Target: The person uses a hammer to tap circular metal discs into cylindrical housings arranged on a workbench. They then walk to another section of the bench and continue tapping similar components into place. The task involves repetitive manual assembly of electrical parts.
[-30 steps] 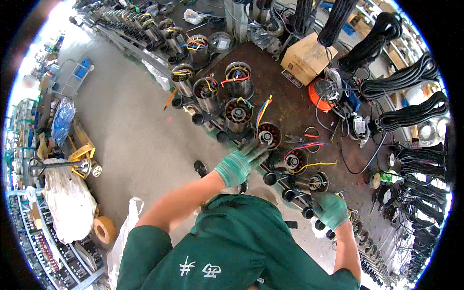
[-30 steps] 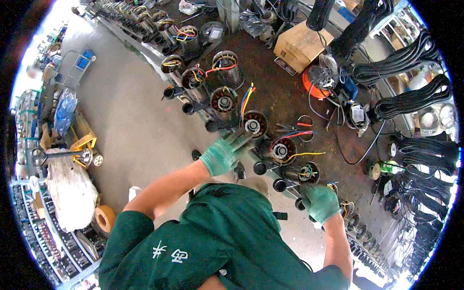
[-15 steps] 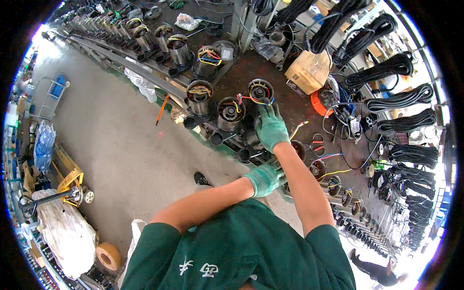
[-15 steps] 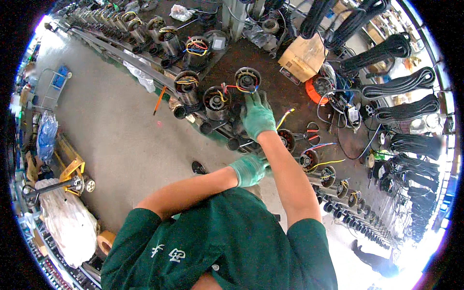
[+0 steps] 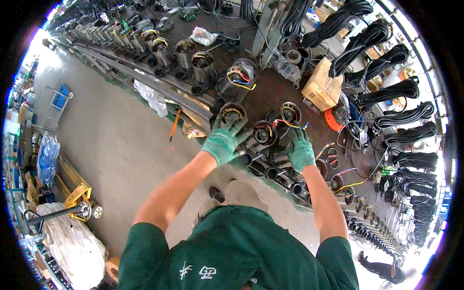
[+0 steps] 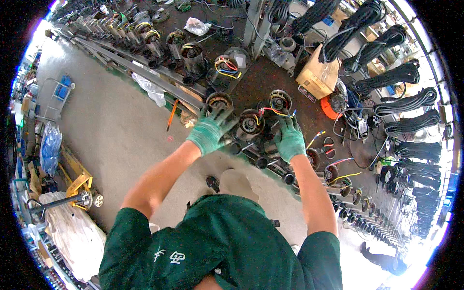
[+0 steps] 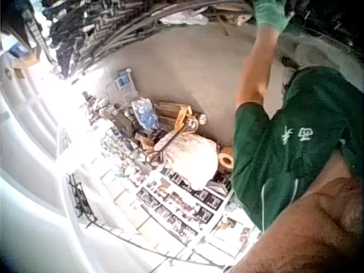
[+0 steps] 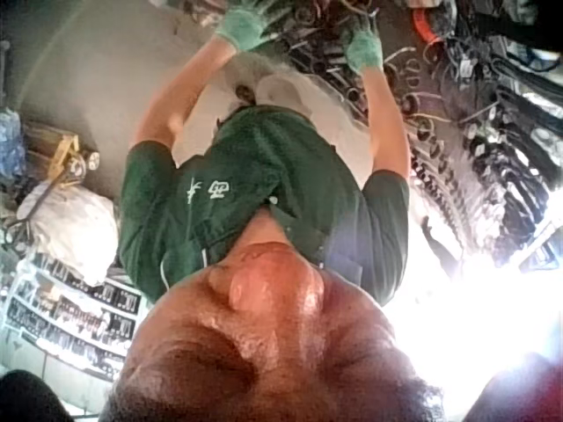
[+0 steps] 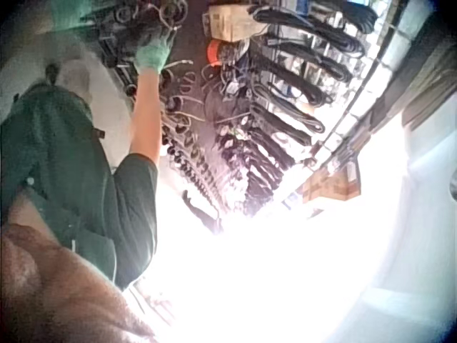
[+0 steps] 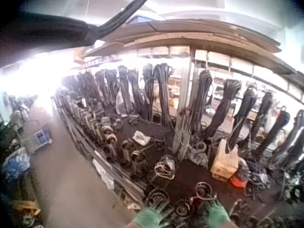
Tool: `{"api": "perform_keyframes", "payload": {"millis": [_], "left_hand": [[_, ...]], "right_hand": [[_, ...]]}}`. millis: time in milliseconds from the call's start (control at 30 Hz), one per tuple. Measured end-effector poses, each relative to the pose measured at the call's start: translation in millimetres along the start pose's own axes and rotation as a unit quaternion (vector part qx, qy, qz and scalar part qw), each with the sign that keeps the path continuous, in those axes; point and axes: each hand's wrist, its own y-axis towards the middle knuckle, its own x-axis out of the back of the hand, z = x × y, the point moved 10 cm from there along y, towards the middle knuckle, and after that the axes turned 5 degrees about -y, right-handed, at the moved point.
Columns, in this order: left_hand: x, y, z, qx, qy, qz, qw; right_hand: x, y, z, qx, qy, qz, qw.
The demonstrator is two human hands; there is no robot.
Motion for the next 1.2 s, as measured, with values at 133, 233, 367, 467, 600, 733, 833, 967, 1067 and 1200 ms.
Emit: {"api": "perform_keyframes", "payload": {"millis": [133,233,367,467,600,733,833,967,1067,1200], "left_hand": [[-4.6,5.3,-4.3,-0.003,-0.018,0.029,0.999],[-11.7,9.0,-2.4,-0.005,-0.015,0.077,0.997],[-9.4,10.9,-2.3,-0.038,-0.047,0.100,0.993],[-0.7,10.2,4.1,-0.042,-0.088,0.128,0.987],[-1.0,8.5,6.0,-0.081,-0.153,0.202,0.964],[19.5,9.1,19.2,-0.144,-0.239,0.238,0.930],[27.8,6.6,43.6,-0.180,-0.339,0.230,0.894],[48.6,4.0,116.7,-0.199,-0.389,0.156,0.886],[105.1,32.2,244.6,-0.081,-0.343,0.078,0.933],[128.9,40.3,428.5,0.094,0.006,-0.053,0.994]], "right_hand": [[-6.2,-3.1,-11.0,-0.012,0.003,0.008,1.000],[-0.3,2.6,-7.4,-0.014,-0.010,0.032,0.999],[1.0,28.4,-48.3,-0.067,-0.060,0.090,0.992],[97.4,107.3,40.1,-0.029,0.005,-0.105,0.994],[82.2,216.9,194.1,0.145,0.007,-0.057,0.988],[-14.6,300.2,248.3,0.161,-0.085,0.064,0.981],[-42.8,308.5,248.1,0.145,-0.103,0.094,0.980],[-49.3,310.4,250.1,0.141,-0.105,0.120,0.977],[-49.2,311.6,245.7,0.127,-0.118,0.131,0.976],[-42.7,315.0,253.3,0.113,-0.092,0.100,0.984]]}}
